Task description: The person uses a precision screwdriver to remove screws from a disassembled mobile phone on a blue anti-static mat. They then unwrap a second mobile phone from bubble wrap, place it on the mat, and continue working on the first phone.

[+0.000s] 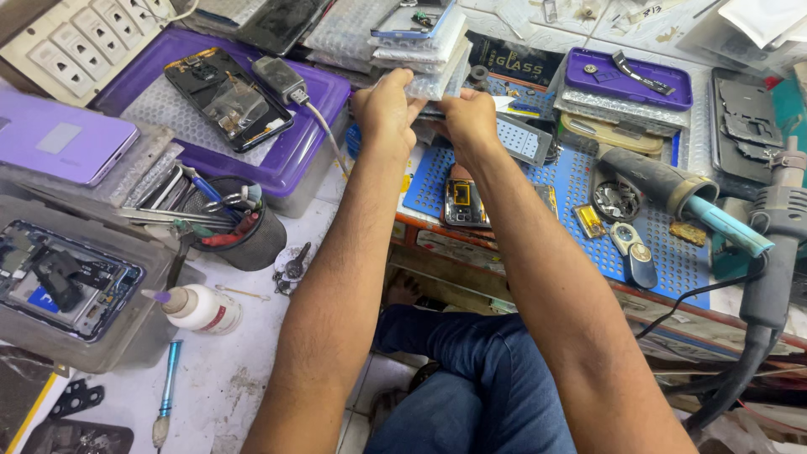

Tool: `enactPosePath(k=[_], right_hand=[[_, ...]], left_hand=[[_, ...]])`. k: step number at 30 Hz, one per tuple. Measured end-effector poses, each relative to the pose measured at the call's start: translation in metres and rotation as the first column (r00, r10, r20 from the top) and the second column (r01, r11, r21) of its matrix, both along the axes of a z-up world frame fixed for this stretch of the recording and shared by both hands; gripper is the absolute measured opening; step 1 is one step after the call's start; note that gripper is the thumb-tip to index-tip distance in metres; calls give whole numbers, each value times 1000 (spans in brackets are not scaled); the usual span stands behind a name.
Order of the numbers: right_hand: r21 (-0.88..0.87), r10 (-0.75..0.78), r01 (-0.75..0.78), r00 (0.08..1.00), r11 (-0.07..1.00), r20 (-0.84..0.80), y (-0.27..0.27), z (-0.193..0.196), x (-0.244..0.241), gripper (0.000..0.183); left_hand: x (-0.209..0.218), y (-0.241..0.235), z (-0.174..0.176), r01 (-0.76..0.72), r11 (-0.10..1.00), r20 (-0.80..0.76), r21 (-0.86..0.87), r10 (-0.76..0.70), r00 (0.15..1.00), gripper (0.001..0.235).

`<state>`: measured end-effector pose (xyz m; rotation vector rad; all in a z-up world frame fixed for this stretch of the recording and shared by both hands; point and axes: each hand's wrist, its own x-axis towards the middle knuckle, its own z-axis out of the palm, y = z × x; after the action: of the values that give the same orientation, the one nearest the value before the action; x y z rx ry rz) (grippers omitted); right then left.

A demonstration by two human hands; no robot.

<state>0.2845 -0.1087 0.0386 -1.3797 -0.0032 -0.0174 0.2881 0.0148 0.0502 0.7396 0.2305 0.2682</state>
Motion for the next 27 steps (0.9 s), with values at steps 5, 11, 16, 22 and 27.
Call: enactPosePath(k=[5,11,16,22,27], right_hand=[[-70,68,-69,998,995,-11,-8,-5,26,28],[-532,102,91,941,842,323,-30,2,-10,79],[-548,4,238,915,802,404,-7,18,-31,80],[-542,119,343,755,767,645,-5,15,-50,79],[-569,7,330,861,753,508,1,23,-35,46]], left_hand=[[-1,3,-5,-16,1000,13,-10,16,1000,22],[-11,1,-12,-25,991,16,134,23,1000,31],[-28,-3,-20,-157,965,-59,211,173,983,48],[-19,-4,-34,-233,950,7,206,237,972,49],[-10,-7,-35,-253,964,23,78,252,967,51]])
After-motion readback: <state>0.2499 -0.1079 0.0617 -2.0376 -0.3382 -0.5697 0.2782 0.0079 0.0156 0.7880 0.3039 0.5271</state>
